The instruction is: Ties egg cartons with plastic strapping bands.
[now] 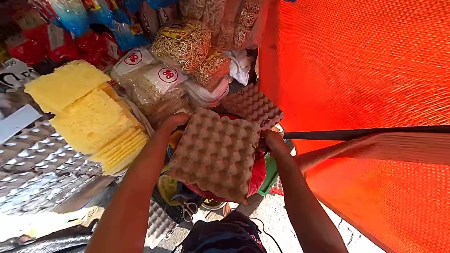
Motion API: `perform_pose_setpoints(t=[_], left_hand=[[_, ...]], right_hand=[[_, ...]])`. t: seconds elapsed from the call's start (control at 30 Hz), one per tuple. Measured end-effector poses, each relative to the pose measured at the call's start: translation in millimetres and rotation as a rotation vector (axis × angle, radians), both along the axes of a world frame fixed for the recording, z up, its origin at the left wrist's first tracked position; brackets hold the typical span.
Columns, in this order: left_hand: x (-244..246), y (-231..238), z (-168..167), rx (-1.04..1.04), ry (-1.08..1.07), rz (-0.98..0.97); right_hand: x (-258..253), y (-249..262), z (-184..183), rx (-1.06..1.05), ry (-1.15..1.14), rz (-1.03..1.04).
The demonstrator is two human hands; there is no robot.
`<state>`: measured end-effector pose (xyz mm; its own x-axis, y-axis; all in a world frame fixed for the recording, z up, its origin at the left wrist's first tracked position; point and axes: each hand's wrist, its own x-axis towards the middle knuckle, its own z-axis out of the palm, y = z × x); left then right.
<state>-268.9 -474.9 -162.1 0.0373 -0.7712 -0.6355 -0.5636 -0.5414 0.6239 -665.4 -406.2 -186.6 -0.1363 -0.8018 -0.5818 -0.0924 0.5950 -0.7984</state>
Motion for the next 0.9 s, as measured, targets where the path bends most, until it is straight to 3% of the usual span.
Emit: perform_pose_setpoints(t=[0.3, 0.43, 0.67, 0.8, 0.9], left_hand=[[-2.3, 13.2, 26.3, 0.013, 0.120, -0.053], [1.6, 22.1, 33.5, -0.027, 0.162, 0.071], [11.0, 56.0, 11.5, -0.071, 0.346, 0.298], [13.8, 62.6, -0.4, -0.112, 0.183, 0.319], [16.4, 60.5, 13.7, -0.090, 0.007, 0.137]], right_hand=[[15.6, 15.6, 16.2, -0.082, 0.009, -0.036], [12.0, 22.6, 24.0, -0.059, -0.169, -0.235], [25.2, 52.1, 7.7, 0.024, -0.528, -0.691], [37.5, 70.5, -6.0, -0.075, -0.814, -0.904], [22.3, 80.6, -7.2, -0.188, -0.802, -0.864]])
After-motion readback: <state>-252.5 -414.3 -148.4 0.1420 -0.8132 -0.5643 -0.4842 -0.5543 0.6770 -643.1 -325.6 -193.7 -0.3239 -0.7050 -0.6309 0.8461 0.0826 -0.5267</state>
